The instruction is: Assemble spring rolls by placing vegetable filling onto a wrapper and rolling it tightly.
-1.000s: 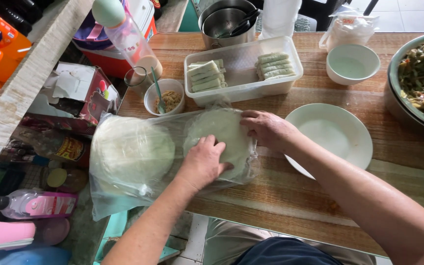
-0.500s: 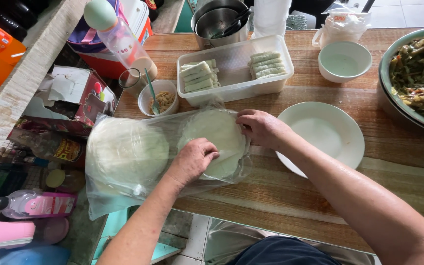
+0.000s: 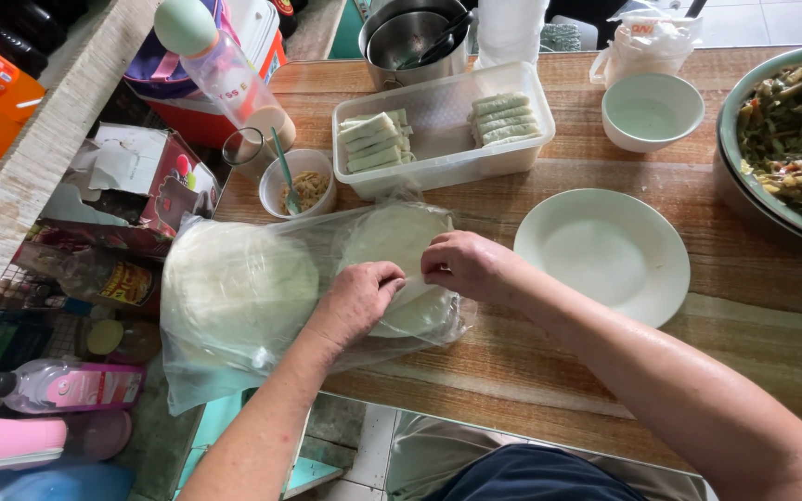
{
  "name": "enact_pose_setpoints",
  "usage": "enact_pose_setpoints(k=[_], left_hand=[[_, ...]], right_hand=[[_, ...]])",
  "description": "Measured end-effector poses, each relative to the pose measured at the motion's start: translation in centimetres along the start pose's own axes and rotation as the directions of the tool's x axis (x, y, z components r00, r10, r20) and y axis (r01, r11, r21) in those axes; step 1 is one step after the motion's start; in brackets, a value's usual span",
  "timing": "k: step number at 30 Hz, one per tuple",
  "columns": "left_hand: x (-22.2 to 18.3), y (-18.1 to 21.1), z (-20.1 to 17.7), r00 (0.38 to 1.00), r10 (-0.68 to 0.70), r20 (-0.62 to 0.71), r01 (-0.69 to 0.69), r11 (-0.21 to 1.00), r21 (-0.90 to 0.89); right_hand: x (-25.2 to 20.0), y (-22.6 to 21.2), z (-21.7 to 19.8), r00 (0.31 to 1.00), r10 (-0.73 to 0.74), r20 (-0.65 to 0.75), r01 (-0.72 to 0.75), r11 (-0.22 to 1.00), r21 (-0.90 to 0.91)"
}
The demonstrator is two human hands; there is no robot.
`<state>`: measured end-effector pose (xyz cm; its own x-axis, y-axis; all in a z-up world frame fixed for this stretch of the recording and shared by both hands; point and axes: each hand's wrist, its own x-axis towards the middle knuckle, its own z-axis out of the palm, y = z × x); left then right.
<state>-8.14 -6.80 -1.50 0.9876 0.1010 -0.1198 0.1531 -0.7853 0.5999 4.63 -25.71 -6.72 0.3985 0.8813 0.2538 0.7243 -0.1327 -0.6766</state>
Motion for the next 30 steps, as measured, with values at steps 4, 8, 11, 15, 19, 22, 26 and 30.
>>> enact_pose_setpoints(k=[4,8,11,15,19,22,26,30], left_hand=[[0.3,-0.4,0.0,0.999,-0.039,-0.014,0.039,0.999,0.002],[1.1,-1.9,0.1,0.975,-0.157,-0.156,0.146,0.986,-0.084],[1.5,-2.4,-0.5,0.957,-0.168,-0.237,0.137,0.981,-0.141],[1.6,-3.5,-0.2,0.951,0.021,-0.308,-0.051,0.994,-0.092],[1.2,-2.5,-0.1,0.963,0.096,-0.252,-0.102,0.995,-0.012],[1.0,-1.8,-0.5,0.976,0.093,-0.198,-0.103,0.994,-0.041],[1.0,-1.6,-1.2,0.972,0.154,-0.178,-0.162,0.986,-0.03],[0.8,0.0,-2.4,0.987,-0.115,-0.113,0.094,0.98,-0.175]], right_hand=[[-0.7,-1.2,-0.4,1.0,0.003,0.0,-0.003,1.0,-0.005],[-2.1,-3.4,-1.1,0.949,-0.299,-0.101,0.265,0.929,-0.26],[-2.8,-3.0,-0.4,0.916,-0.399,0.027,0.385,0.862,-0.329],[-2.5,-3.0,-0.6,0.931,-0.345,0.116,0.361,0.917,-0.168],[0.4,-3.5,-0.8,0.97,-0.141,-0.195,0.116,0.984,-0.135],[2.6,-2.4,-1.1,0.919,-0.224,-0.325,0.18,0.971,-0.16],[3.4,0.0,-0.4,0.982,0.16,-0.099,-0.152,0.985,0.083],[3.3,0.4,-0.4,0.983,0.167,-0.069,-0.162,0.984,0.075]])
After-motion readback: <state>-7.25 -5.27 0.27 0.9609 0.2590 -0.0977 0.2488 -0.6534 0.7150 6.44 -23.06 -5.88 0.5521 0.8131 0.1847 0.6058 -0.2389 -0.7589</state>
